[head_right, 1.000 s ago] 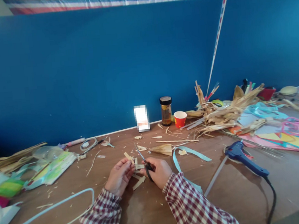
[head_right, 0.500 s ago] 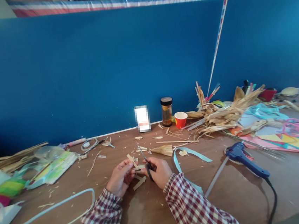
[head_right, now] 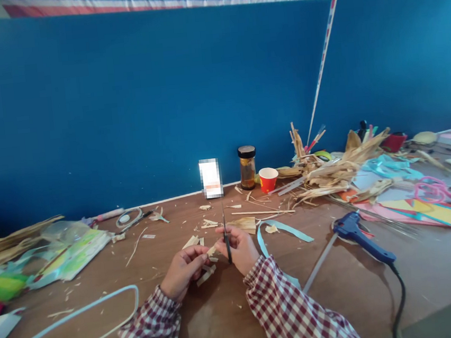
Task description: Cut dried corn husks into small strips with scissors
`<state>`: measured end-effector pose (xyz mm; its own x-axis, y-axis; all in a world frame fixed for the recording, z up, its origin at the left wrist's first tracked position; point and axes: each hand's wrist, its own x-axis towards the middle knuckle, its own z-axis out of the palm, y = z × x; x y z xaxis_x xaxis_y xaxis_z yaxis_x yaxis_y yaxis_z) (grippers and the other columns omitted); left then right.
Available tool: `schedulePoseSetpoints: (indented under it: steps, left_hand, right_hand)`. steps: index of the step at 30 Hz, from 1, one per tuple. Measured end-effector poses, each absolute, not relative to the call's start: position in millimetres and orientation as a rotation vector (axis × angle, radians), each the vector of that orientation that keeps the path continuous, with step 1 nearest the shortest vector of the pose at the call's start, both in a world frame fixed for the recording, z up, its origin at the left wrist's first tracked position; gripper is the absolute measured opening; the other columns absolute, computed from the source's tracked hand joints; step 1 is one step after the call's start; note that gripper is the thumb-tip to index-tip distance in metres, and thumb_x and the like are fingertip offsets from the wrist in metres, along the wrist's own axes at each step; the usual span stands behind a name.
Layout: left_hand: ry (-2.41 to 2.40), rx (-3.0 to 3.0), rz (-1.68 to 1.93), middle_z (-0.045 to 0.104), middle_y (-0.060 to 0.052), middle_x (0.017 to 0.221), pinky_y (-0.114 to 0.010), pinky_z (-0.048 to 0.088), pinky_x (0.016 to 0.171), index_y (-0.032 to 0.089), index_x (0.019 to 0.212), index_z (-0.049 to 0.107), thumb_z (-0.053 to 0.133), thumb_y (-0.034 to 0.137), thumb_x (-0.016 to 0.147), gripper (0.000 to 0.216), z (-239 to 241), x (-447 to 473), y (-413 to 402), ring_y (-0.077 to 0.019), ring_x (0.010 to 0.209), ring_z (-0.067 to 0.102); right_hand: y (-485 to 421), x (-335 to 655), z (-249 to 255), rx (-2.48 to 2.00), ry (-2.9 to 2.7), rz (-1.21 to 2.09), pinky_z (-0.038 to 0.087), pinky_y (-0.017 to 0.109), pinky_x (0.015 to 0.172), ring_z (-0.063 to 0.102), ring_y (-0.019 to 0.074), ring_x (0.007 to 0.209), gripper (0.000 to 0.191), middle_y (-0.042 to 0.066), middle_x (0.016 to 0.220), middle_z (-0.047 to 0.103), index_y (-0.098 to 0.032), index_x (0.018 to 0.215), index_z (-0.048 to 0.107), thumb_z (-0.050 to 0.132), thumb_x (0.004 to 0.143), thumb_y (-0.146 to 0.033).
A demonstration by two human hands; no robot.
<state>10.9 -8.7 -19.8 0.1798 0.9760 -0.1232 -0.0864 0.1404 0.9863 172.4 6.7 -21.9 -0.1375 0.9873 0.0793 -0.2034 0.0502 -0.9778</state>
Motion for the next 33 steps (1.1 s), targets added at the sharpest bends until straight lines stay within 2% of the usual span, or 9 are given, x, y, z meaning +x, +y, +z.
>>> schedulePoseSetpoints:
  steps: [10, 15, 17, 21, 33]
  left_hand:
    - [1.097, 0.945, 1.206, 0.058, 0.001, 0.053, -0.016, 0.036, 0.040, 0.011, 0.074, 0.063, 0.073, 0.031, 0.058, 0.027, -18, 13, -7, -0.0055, 0.041, 0.047]
    - [1.044, 0.775, 1.230, 0.061, 0.001, 0.059, -0.017, 0.043, 0.046, 0.014, 0.088, 0.061, 0.076, 0.027, 0.054, 0.039, -13, 16, -9, -0.0077, 0.047, 0.054]
    - [1.015, 0.754, 1.196, 0.062, 0.000, 0.060, -0.019, 0.046, 0.049, 0.013, 0.080, 0.061, 0.077, 0.025, 0.053, 0.034, -12, 17, -10, -0.0085, 0.049, 0.056]
    - [0.985, 0.812, 1.143, 0.061, -0.001, 0.059, -0.018, 0.045, 0.049, 0.012, 0.066, 0.059, 0.076, 0.026, 0.056, 0.024, -16, 19, -11, -0.0083, 0.050, 0.056]
    - [0.976, 0.817, 1.152, 0.060, 0.000, 0.057, -0.017, 0.044, 0.048, 0.012, 0.065, 0.061, 0.077, 0.027, 0.055, 0.024, -19, 23, -11, -0.0071, 0.048, 0.055]
  right_hand:
    - [2, 169, -25, -0.983, -1.356, 1.324, 0.043, 0.023, 0.056, 0.051, 0.0093, 0.057, 0.031, -0.003, 0.067, 0.054, -0.017, 0.095, 0.054, 0.062, 0.065, -0.021]
    - [0, 166, -25, -0.979, -1.391, 1.333, 0.042, 0.023, 0.056, 0.050, 0.0089, 0.057, 0.032, -0.004, 0.065, 0.053, -0.017, 0.095, 0.054, 0.062, 0.064, -0.018]
    - [0, 166, -24, -0.974, -1.355, 1.320, 0.041, 0.023, 0.055, 0.050, 0.0088, 0.057, 0.031, -0.004, 0.065, 0.053, -0.016, 0.095, 0.054, 0.061, 0.065, -0.018]
    - [-1, 165, -20, -0.968, -1.336, 1.303, 0.042, 0.023, 0.055, 0.050, 0.0094, 0.057, 0.032, -0.004, 0.066, 0.053, -0.016, 0.095, 0.054, 0.061, 0.064, -0.019]
    - [-2, 163, -24, -0.999, -1.466, 1.207, 0.044, 0.024, 0.057, 0.052, 0.0108, 0.059, 0.034, -0.003, 0.067, 0.055, -0.018, 0.099, 0.053, 0.061, 0.066, -0.023]
